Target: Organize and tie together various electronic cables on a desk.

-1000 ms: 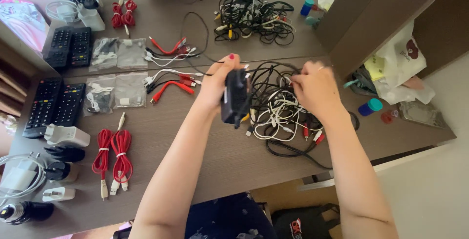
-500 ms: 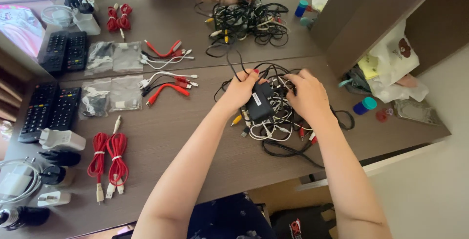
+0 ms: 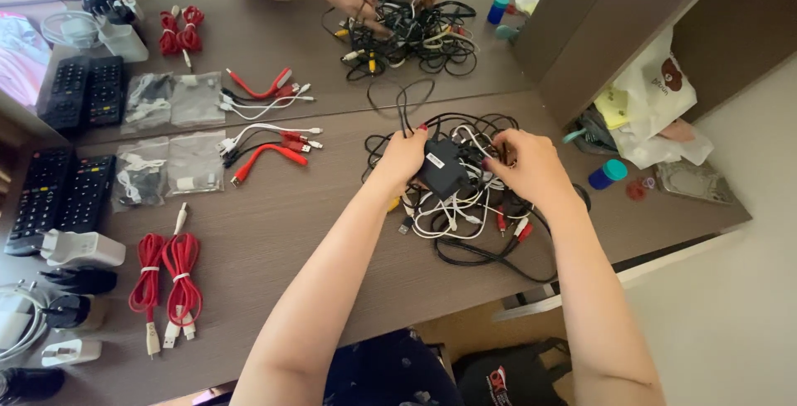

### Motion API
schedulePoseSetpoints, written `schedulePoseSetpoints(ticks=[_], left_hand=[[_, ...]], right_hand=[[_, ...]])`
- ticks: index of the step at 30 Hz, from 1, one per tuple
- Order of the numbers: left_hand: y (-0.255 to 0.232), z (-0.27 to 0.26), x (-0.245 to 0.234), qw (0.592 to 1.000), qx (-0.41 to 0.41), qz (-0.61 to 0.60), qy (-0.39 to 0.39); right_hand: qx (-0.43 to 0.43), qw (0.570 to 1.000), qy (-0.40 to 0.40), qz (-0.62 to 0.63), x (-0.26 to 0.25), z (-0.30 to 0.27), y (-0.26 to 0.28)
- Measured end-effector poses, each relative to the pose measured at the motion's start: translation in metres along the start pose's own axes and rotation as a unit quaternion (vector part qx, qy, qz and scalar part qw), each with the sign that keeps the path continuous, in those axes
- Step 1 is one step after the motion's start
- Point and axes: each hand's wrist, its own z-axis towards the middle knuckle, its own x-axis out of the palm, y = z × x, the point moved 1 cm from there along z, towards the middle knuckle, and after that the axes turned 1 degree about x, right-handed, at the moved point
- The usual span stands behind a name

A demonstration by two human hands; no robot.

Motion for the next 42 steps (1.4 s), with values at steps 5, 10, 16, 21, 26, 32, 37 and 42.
schedulePoseSetpoints(ticks=[5, 10, 16, 21, 26, 32, 37, 42], left_hand=[[0.014, 0.019, -0.005, 0.995, 0.01, -0.095, 0.037], [0.03, 0.035, -0.011, 0.993, 0.009, -0.112, 0.031], [0.016, 0.018, -0.007, 0.999, 0.022, -0.04, 0.007], [0.015, 0.023, 0.001, 0.986, -0.06, -0.142, 0.066], [0.008, 0.018, -0.002, 0.936, -0.106, -0.32, 0.102], [-0.011, 0.008, -0.014, 0.926, -0.039, -0.327, 0.183], [-0.034, -0.006, -0.028, 0.958, 0.009, -0.232, 0.165], [-0.061, -0.028, -0.045, 0.974, 0.096, -0.101, 0.179]], right_hand=[[-0.056, 0.997, -0.016, 0.045, 0.018, -0.001, -0.032], [-0.128, 0.978, -0.131, -0.097, 0.011, -0.011, -0.011], [0.076, 0.963, -0.066, -0.25, 0.02, -0.015, -0.008], [0.097, 0.975, -0.078, -0.183, 0.036, -0.02, -0.024], [0.048, 0.986, -0.158, -0.036, 0.023, -0.021, -0.02], [0.105, 0.939, -0.076, 0.32, -0.01, 0.001, -0.046], [0.12, 0.967, 0.074, 0.211, -0.085, 0.013, -0.016], [0.035, 0.988, 0.057, 0.142, -0.11, 0.009, -0.019]])
